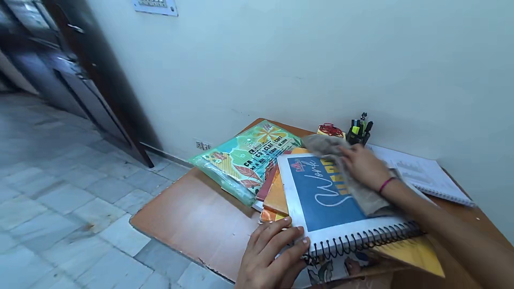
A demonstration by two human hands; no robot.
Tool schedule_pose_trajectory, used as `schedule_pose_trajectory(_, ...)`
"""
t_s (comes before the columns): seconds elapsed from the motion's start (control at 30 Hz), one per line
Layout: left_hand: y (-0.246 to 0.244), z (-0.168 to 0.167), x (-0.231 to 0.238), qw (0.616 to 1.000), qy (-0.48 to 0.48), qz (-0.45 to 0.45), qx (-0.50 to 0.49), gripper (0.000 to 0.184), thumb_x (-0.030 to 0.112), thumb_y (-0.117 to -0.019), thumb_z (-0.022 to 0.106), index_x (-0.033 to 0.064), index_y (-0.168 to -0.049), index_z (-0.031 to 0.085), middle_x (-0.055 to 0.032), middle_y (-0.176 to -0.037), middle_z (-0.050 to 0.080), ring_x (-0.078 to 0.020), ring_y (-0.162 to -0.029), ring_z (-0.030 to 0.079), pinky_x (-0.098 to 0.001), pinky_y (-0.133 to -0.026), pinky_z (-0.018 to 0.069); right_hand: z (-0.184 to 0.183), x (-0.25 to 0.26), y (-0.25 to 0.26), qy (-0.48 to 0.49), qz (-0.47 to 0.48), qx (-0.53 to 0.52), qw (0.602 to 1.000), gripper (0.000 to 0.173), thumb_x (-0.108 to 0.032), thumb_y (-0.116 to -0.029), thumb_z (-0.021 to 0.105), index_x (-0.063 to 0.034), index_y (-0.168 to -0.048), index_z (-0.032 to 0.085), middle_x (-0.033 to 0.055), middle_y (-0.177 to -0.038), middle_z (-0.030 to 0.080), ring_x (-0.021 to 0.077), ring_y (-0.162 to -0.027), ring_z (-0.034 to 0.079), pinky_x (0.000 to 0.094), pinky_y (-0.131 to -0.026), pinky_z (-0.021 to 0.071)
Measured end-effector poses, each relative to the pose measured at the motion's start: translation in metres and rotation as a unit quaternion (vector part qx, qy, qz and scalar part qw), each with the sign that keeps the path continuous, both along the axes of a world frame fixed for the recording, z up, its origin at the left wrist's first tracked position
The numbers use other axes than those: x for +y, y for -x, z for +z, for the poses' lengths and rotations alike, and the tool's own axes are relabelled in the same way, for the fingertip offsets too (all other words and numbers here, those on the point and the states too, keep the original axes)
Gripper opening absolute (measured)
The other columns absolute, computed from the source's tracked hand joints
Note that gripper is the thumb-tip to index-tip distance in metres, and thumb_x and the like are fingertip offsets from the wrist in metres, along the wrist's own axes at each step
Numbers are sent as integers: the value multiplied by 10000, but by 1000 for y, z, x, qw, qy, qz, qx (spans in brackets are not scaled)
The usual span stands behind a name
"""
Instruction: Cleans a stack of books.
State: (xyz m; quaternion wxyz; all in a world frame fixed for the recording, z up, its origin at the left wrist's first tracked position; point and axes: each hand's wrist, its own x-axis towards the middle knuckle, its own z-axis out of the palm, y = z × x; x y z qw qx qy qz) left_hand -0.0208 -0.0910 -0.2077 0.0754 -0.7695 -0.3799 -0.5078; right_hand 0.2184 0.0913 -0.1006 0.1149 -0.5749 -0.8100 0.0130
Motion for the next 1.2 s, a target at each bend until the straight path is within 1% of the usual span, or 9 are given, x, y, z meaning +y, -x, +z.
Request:
schedule_pose_trajectory(0.1,0,-2,3,1000,-3,-19,-9,182,298,-1043,571,173,-1132,669,-12,-1232,671,-103,-1334,516,-296,-1202,265,-4,16,-75,51,-174,-18,983,413,-257,-1102,467,-30,-1425,588,408,-1383,503,615,-1221,525,756,-910,434)
schedule_pose_trajectory(0.17,0,-4,5,999,-7,-29,-16,172,292,-1040,577,174,-1130,663,-12,-1224,669,-93,-1330,521,-296,-1211,264,-4,12,-102,106,-253,-57,960,419,-267,-1108,443,12,-1368,618,388,-1419,491,584,-1231,541,738,-940,432)
schedule_pose_trajectory(0.33,-2,-8,8,999,-22,-28,-24,179,325,-1043,567,191,-1120,659,18,-1224,665,-74,-1322,519,-280,-1200,267,8,-19,-73,75,-279,-101,952,367,-208,-1099,466,61,-1261,656,375,-1345,544,552,-1136,607,673,-897,484)
schedule_pose_trajectory(0.47,-4,-8,6,999,-24,-10,-24,175,316,-1044,563,190,-1118,658,2,-1209,673,-80,-1305,539,-250,-1167,317,13,-43,-20,-24,-176,-75,981,323,-120,-1061,522,112,-1258,629,398,-1264,566,569,-996,645,672,-810,517)
schedule_pose_trajectory(0.57,-7,-6,2,997,1,-22,-75,200,310,-1015,617,150,-1127,660,-39,-1204,634,-68,-1274,558,-197,-1102,416,6,-82,36,-112,-29,-36,993,281,-96,-1007,604,74,-1221,672,332,-1106,632,473,-804,690,588,-658,568)
schedule_pose_trajectory(0.67,-10,-6,6,992,-21,-24,-125,287,381,-996,640,133,-1082,522,-3,-1193,566,-4,-1202,590,-184,-1032,500,-11,-122,75,-237,143,7,961,272,-150,-930,659,-12,-1148,744,192,-934,678,324,-673,688,424,-506,552)
schedule_pose_trajectory(0.8,-11,-13,11,987,-55,-33,-144,287,384,-996,648,168,-1051,467,27,-1163,522,37,-1132,573,-143,-989,482,-20,-139,75,-280,251,36,926,344,-234,-928,602,-99,-1200,762,123,-965,713,262,-710,678,334,-508,508)
schedule_pose_trajectory(1.07,-10,-10,12,993,-48,-51,-95,305,357,-987,665,141,-1032,455,-6,-1176,542,-10,-1181,595,-186,-1023,505,-22,-121,-37,-208,70,24,975,376,-267,-953,550,-144,-1243,754,187,-1049,699,375,-738,706,540,-509,542)
schedule_pose_trajectory(1.2,-11,-10,13,997,-51,-30,-58,269,363,-993,656,161,-1102,515,-3,-1189,553,-39,-1198,575,-175,-1043,468,-23,-99,-108,-145,-37,35,988,335,-122,-967,622,-51,-1279,721,292,-1113,663,500,-857,679,702,-646,507)
